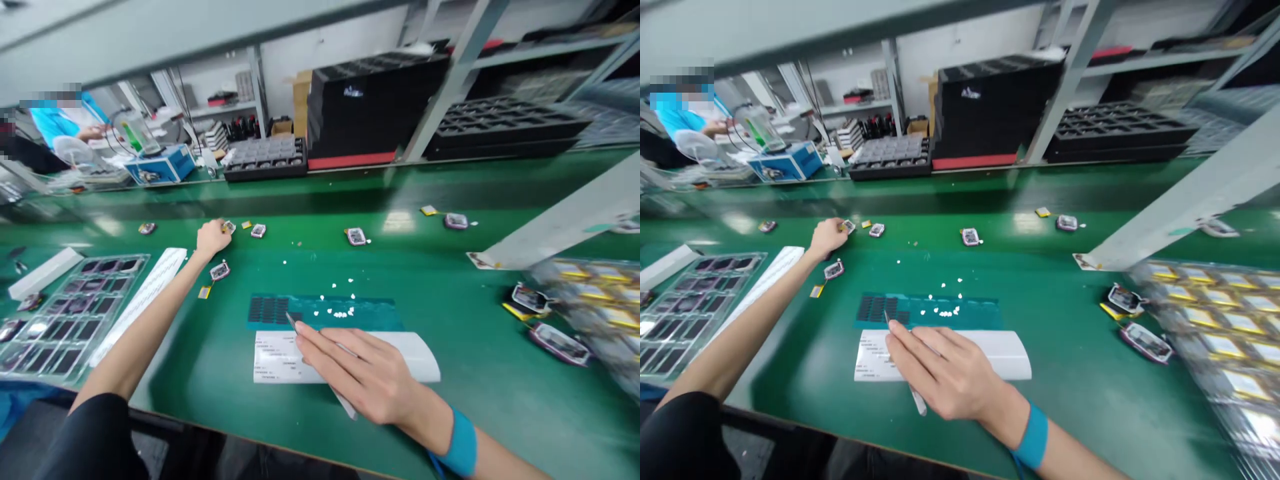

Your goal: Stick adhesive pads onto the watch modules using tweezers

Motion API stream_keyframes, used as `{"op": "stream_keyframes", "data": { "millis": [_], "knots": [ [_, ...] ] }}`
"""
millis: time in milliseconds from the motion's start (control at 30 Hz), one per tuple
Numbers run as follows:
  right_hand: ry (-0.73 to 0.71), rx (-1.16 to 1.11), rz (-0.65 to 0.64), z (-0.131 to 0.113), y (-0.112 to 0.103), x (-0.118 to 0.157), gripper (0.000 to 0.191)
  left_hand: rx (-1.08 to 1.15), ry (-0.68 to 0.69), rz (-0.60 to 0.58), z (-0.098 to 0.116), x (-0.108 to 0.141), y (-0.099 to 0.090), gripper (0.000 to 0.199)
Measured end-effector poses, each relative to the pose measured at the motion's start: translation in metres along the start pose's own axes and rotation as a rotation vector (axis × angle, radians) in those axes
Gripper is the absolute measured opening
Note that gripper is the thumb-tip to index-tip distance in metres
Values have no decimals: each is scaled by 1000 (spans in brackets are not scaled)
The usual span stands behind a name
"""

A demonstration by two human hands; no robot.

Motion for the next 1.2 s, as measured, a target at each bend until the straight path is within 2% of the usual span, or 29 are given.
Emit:
{"op": "stream_keyframes", "data": {
  "millis": [100, 233, 300, 400, 500, 600, 667, 700, 800, 867, 933, 1033, 1200],
  "knots": [
    [1, 26, 23, 0, 0, 1, 38, 7, 115, -74, 12, -14, 13, 25],
    [2, 28, 18, 1, 2, 3, 37, 106, 294, -257, 36, -12, 32, 22],
    [11, 30, 17, 2, 3, 3, 32, 163, 303, -295, 41, -11, 33, 18],
    [79, -7, 46, 6, 4, 3, 25, 272, 247, -257, 44, -1, 24, 18],
    [178, -99, 78, 14, 5, 5, 23, 437, 203, -229, 54, 35, 16, 25],
    [275, -147, 86, 21, 8, 8, 27, 636, 165, -285, 73, 97, 14, 33],
    [340, -134, 92, 25, 9, 12, 27, 759, 121, -357, 84, 141, 14, 49],
    [363, -131, 88, 26, 10, 14, 24, 899, 68, -436, 89, 162, 17, 53],
    [422, -160, 21, 27, 16, 17, 20, 1163, -16, -605, 102, 205, 22, 42],
    [438, -184, -45, 26, 21, 18, 17, 1244, -47, -666, 106, 220, 25, 35],
    [446, -206, -76, 24, 24, 19, 15, 1293, -75, -677, 106, 226, 28, 35],
    [450, -220, -62, 23, 22, 20, 15, 1320, -93, -618, 103, 229, 30, 35],
    [462, -173, -72, 21, 20, 21, 20, 1216, -47, -520, 100, 232, 26, 22]
  ]
}}
Point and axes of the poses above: each hand's wrist, its own x-axis away from the middle knuckle, its own y-axis out of the palm, z = x × y, the point moved 6 cm from there along -x, towards the middle knuckle, and after that the axes turned 2 degrees about -x, right-handed, at the moved point
